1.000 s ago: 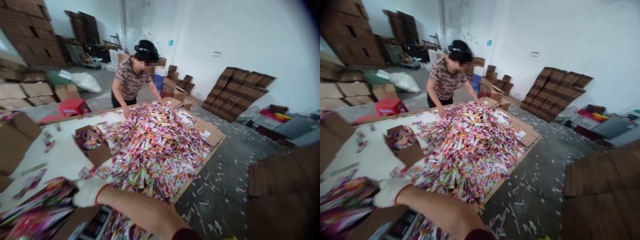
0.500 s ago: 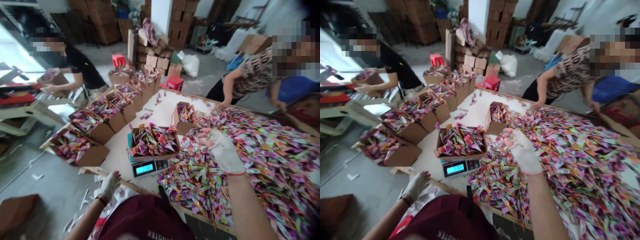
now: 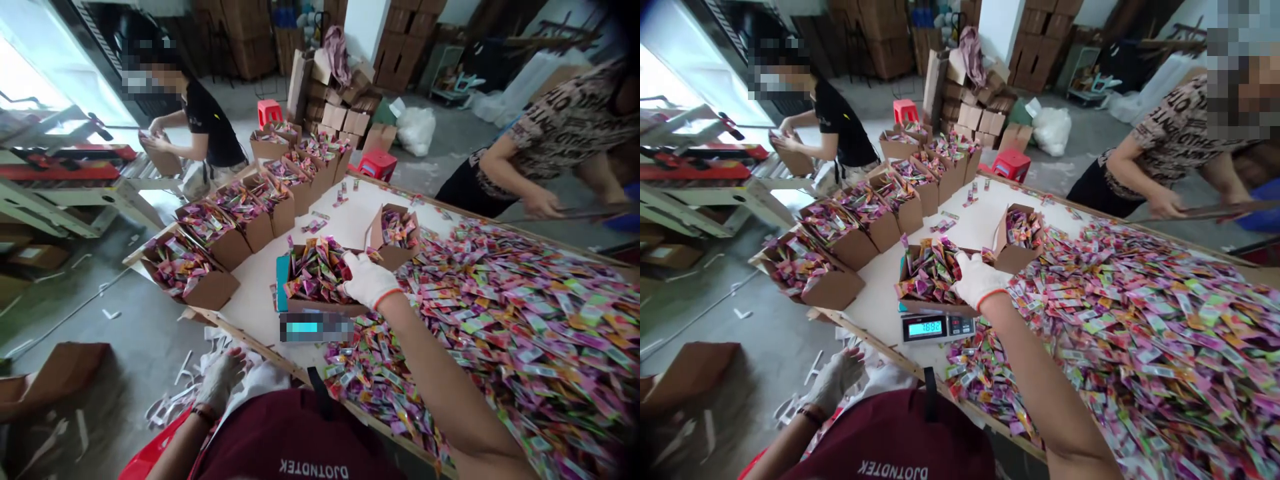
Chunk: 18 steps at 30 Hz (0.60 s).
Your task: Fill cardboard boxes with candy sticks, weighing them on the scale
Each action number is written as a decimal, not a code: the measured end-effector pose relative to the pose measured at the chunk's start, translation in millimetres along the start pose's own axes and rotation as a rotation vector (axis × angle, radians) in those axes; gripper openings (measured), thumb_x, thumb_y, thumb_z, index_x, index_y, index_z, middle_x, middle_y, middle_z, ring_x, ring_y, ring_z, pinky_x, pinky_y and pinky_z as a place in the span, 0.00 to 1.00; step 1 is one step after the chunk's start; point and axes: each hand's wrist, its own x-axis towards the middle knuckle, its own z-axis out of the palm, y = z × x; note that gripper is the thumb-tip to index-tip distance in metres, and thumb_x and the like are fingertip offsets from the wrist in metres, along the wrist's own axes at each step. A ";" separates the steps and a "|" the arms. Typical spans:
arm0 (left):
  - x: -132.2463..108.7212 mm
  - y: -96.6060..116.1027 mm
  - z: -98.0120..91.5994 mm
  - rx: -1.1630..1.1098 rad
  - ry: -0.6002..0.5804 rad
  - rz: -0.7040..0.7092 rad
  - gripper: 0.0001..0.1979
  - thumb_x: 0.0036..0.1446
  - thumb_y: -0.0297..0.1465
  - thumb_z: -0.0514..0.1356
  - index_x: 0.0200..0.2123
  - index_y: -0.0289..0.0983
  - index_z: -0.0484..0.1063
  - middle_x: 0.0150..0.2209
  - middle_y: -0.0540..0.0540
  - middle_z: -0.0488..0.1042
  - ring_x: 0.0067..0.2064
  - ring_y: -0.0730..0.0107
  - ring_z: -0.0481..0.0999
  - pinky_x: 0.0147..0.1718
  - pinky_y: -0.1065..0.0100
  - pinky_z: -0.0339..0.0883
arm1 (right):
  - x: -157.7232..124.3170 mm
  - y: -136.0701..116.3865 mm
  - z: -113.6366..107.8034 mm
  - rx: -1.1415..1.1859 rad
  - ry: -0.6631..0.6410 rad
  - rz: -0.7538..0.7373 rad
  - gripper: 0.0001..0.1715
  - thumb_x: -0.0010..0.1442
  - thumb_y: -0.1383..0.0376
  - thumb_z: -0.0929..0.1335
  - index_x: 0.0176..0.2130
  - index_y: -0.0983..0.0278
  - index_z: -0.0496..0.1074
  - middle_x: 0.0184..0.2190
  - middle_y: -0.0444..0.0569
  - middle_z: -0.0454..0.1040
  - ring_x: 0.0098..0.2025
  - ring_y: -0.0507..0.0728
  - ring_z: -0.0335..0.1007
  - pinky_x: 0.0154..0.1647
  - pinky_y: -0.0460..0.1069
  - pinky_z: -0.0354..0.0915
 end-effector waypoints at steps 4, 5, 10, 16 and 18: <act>3.2 -0.1 -15.5 0.034 0.002 -0.032 0.13 0.71 0.38 0.54 0.44 0.36 0.73 0.51 0.35 0.79 0.63 0.47 0.76 0.66 0.49 0.64 | 9.2 14.0 9.6 -0.032 0.002 -0.067 0.25 0.66 0.63 0.66 0.60 0.59 0.74 0.52 0.61 0.81 0.51 0.68 0.79 0.50 0.59 0.69; 3.4 0.5 -15.1 0.037 -0.001 -0.038 0.13 0.71 0.38 0.54 0.44 0.36 0.73 0.51 0.35 0.79 0.63 0.48 0.75 0.66 0.49 0.64 | 9.6 17.8 10.7 -0.041 0.026 -0.077 0.22 0.67 0.62 0.66 0.57 0.60 0.76 0.49 0.60 0.82 0.51 0.68 0.79 0.50 0.57 0.69; 1.5 7.2 4.1 0.087 -0.018 -0.039 0.10 0.70 0.33 0.55 0.41 0.35 0.74 0.44 0.37 0.80 0.50 0.54 0.83 0.55 0.56 0.73 | -0.7 29.5 13.4 0.063 0.166 -0.099 0.22 0.71 0.61 0.62 0.56 0.62 0.77 0.52 0.58 0.82 0.53 0.63 0.78 0.54 0.54 0.69; 10.4 11.2 13.4 0.116 -0.090 -0.020 0.09 0.67 0.31 0.58 0.43 0.34 0.76 0.41 0.39 0.80 0.38 0.62 0.81 0.41 0.63 0.74 | -30.6 88.6 33.3 0.598 0.524 -0.048 0.36 0.68 0.53 0.67 0.70 0.63 0.63 0.61 0.58 0.75 0.54 0.60 0.78 0.58 0.55 0.71; 17.7 7.6 7.0 0.109 -0.092 -0.016 0.08 0.66 0.31 0.59 0.43 0.35 0.76 0.41 0.39 0.80 0.38 0.62 0.81 0.41 0.63 0.75 | -43.5 117.9 62.6 0.538 0.418 0.173 0.31 0.71 0.54 0.62 0.68 0.64 0.64 0.58 0.58 0.76 0.54 0.60 0.77 0.58 0.55 0.70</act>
